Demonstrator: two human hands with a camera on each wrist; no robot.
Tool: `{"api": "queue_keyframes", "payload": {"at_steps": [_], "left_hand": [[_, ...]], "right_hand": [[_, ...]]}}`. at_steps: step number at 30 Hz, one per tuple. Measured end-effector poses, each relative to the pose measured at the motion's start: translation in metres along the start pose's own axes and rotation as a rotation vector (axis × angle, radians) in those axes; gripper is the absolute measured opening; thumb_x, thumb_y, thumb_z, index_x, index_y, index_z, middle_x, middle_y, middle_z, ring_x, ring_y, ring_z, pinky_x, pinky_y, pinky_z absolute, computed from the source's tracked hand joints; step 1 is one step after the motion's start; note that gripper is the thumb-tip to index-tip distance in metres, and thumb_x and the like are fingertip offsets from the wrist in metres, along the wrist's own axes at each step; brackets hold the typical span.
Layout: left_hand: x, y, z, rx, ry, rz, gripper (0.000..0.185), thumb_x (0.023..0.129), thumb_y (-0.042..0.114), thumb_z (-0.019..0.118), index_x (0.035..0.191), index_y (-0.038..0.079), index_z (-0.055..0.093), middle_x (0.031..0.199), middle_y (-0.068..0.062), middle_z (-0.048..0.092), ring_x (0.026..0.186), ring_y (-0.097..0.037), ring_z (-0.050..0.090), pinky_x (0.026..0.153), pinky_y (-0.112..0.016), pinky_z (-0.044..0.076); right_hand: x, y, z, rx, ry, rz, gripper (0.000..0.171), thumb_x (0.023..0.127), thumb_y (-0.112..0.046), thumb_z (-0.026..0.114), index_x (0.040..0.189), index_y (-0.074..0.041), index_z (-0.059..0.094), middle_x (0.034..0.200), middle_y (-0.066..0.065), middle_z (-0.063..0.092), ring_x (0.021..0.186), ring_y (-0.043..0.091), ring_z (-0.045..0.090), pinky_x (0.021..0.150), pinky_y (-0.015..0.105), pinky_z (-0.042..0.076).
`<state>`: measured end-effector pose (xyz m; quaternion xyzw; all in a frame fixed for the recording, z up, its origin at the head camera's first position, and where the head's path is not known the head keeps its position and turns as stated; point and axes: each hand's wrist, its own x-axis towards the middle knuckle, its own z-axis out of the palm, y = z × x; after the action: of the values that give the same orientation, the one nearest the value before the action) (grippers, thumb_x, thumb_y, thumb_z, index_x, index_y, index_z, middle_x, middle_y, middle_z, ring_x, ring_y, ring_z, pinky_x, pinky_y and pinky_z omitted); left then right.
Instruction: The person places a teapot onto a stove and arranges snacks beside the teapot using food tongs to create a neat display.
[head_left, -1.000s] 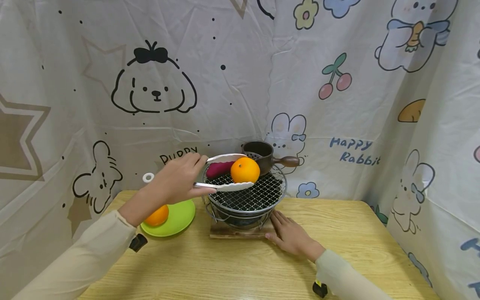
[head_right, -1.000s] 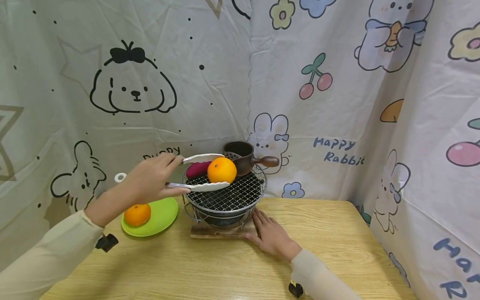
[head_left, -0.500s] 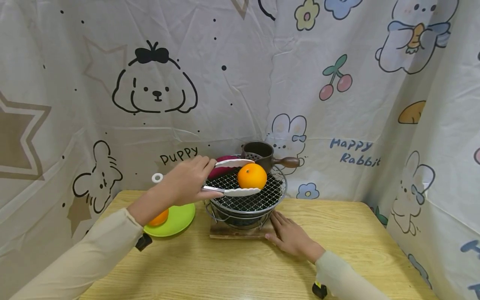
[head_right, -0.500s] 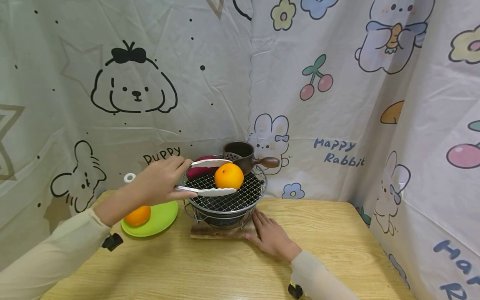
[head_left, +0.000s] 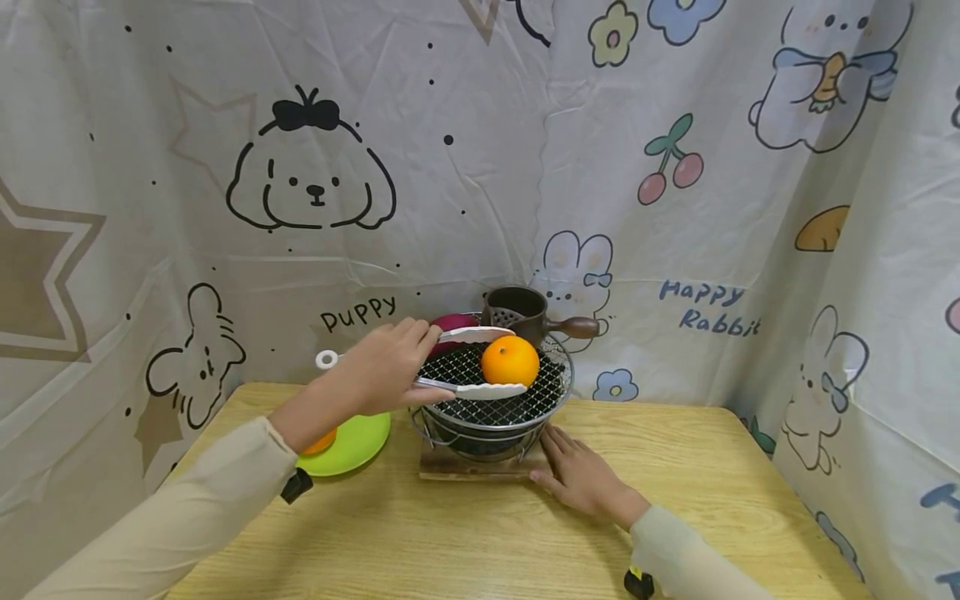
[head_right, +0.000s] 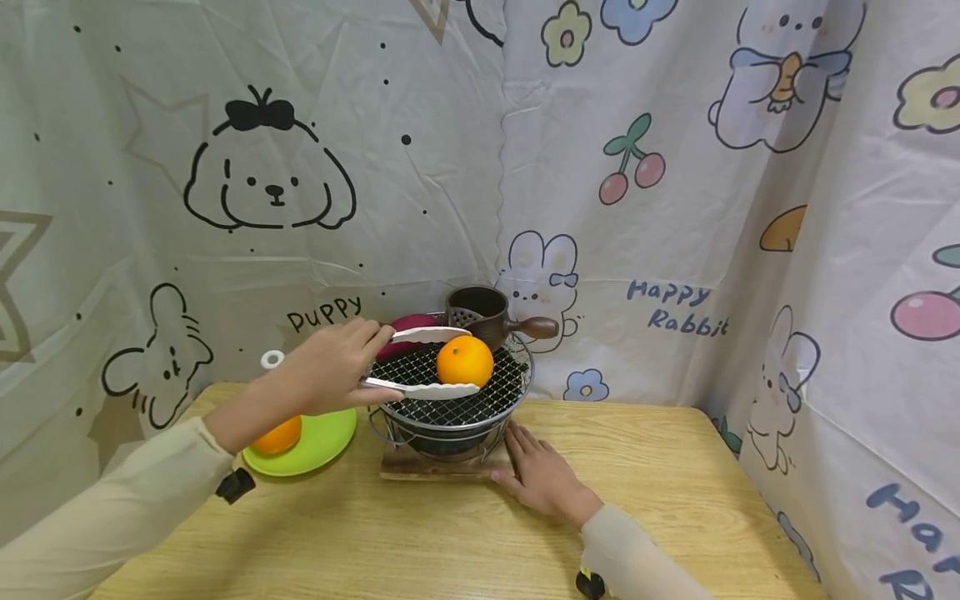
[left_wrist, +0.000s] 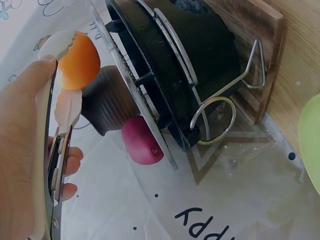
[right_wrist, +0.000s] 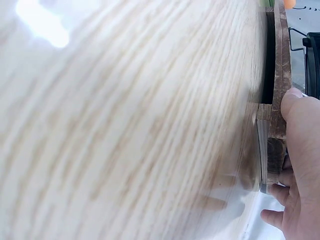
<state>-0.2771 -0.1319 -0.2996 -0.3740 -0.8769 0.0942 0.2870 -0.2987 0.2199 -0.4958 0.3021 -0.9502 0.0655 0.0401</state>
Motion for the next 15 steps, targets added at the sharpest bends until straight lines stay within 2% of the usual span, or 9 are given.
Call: {"api": "queue_keyframes", "payload": {"at_steps": [15], "left_hand": [[0.0058, 0.0035, 0.0081, 0.008, 0.047, 0.021, 0.081, 0.09, 0.069, 0.061, 0.123, -0.005, 0.061, 0.102, -0.014, 0.064, 0.083, -0.024, 0.056, 0.066, -0.03, 0.053]], "right_hand": [[-0.0001, 0.0004, -0.0006, -0.006, 0.0, -0.003, 0.076, 0.106, -0.05, 0.044, 0.153, 0.008, 0.035, 0.162, 0.028, 0.029, 0.149, 0.045, 0.035, 0.118, 0.058, 0.037]]}}
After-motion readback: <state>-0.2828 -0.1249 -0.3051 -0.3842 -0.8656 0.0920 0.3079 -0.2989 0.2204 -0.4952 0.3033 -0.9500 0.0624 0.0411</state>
